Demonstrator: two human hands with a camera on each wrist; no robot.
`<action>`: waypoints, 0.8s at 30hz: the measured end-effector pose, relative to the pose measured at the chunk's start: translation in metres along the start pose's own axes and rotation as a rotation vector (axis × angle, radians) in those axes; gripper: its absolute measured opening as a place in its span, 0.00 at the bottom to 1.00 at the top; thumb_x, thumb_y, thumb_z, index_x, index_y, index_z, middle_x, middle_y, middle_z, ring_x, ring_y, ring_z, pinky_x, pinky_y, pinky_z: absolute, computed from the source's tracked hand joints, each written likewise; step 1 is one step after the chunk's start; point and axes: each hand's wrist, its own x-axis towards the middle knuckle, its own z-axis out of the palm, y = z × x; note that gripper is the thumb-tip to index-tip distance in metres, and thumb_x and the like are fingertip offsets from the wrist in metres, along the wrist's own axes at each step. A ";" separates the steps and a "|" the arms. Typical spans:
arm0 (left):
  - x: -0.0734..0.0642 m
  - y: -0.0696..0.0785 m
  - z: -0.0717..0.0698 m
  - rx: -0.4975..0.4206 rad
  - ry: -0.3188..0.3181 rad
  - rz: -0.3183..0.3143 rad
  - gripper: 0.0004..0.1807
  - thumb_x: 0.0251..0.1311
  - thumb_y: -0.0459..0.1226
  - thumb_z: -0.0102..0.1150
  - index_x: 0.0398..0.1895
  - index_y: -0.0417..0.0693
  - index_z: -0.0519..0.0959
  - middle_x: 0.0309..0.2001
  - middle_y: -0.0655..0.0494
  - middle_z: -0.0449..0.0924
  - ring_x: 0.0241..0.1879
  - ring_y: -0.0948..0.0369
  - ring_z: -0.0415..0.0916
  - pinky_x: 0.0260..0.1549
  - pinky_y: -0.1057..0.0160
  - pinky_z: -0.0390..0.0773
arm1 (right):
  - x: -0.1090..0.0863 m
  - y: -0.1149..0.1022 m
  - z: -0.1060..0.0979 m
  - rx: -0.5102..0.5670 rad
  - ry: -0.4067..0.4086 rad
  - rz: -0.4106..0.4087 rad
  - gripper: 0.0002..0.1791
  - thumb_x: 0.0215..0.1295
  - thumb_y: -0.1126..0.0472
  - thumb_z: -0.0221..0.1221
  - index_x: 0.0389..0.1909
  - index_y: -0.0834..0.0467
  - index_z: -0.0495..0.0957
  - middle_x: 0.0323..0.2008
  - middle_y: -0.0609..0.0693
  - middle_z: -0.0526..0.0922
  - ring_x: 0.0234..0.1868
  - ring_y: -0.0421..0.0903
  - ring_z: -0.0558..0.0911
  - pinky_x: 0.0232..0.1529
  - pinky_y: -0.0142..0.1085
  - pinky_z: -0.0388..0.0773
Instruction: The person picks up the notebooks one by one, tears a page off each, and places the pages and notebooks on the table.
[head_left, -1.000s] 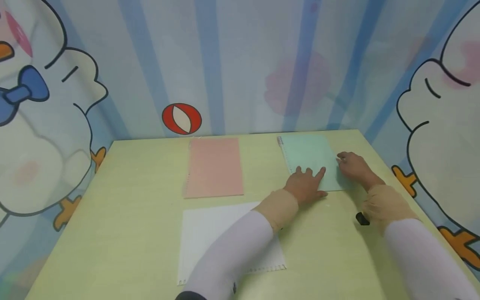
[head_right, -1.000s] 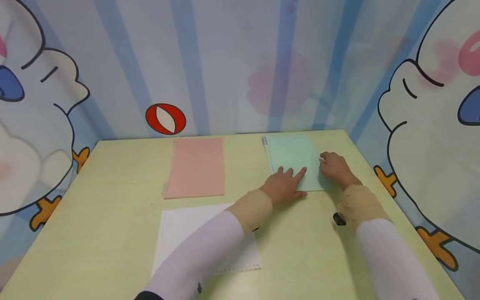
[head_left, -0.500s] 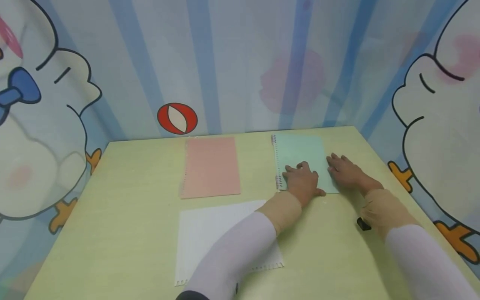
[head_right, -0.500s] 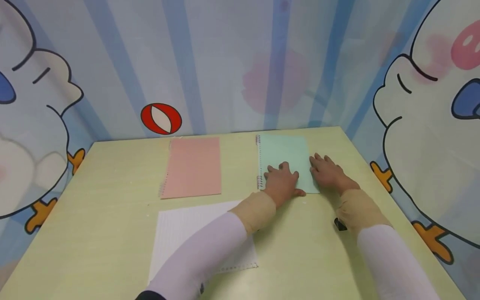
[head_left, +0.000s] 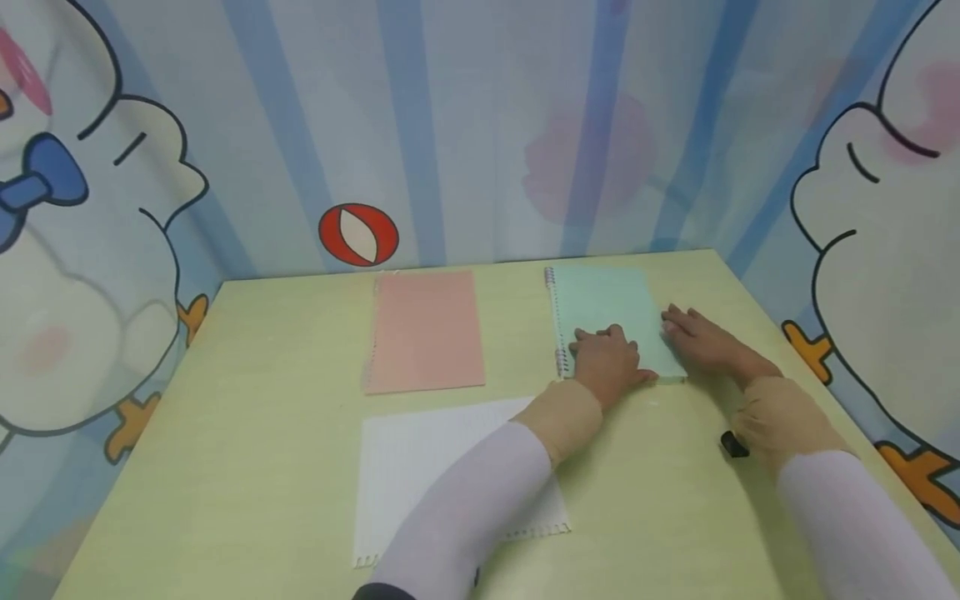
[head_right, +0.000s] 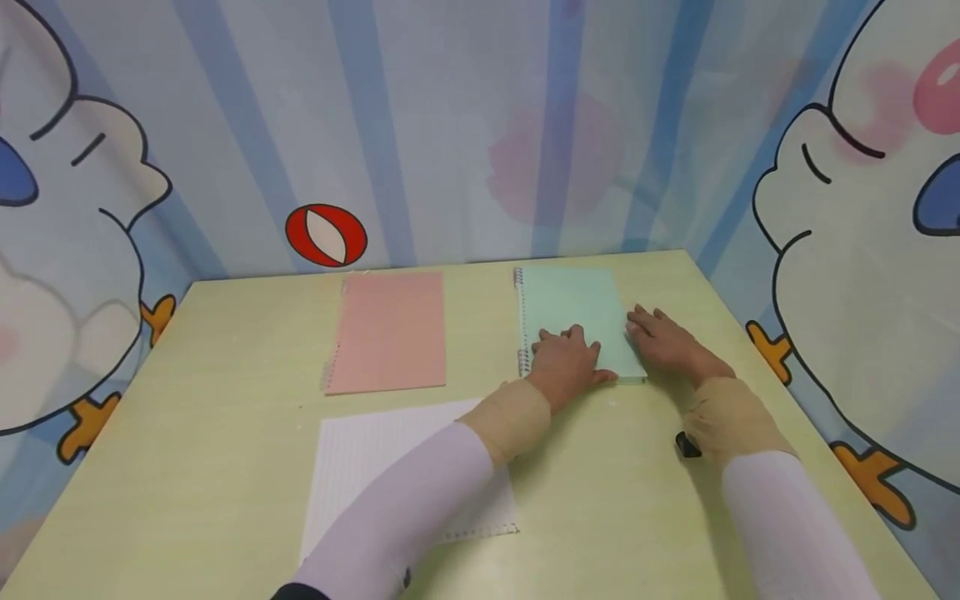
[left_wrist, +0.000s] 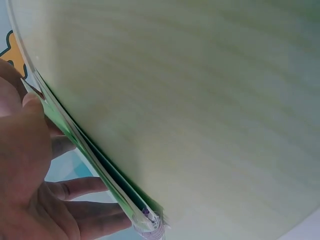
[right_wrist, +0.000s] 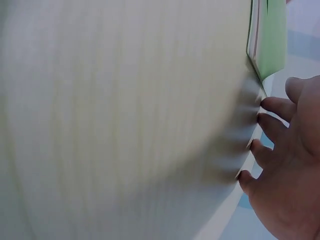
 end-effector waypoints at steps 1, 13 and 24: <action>0.000 0.000 0.000 0.001 0.000 0.003 0.42 0.73 0.73 0.27 0.79 0.67 0.71 0.69 0.45 0.72 0.65 0.35 0.77 0.53 0.45 0.85 | -0.001 0.001 0.000 0.011 -0.005 0.006 0.36 0.89 0.49 0.33 0.78 0.76 0.53 0.79 0.77 0.46 0.79 0.81 0.41 0.75 0.72 0.41; 0.001 -0.006 0.006 -0.061 0.169 0.033 0.34 0.86 0.57 0.22 0.67 0.57 0.81 0.58 0.51 0.80 0.50 0.47 0.87 0.46 0.48 0.87 | -0.007 0.000 -0.002 0.123 0.027 0.002 0.30 0.88 0.58 0.39 0.78 0.75 0.56 0.79 0.77 0.50 0.80 0.78 0.44 0.76 0.70 0.43; 0.003 -0.018 0.002 -0.086 0.326 0.055 0.18 0.87 0.44 0.42 0.56 0.56 0.84 0.45 0.59 0.84 0.35 0.62 0.84 0.29 0.64 0.86 | 0.010 -0.037 0.015 -0.176 0.007 0.156 0.47 0.77 0.35 0.53 0.80 0.66 0.59 0.79 0.78 0.46 0.77 0.84 0.45 0.62 0.85 0.53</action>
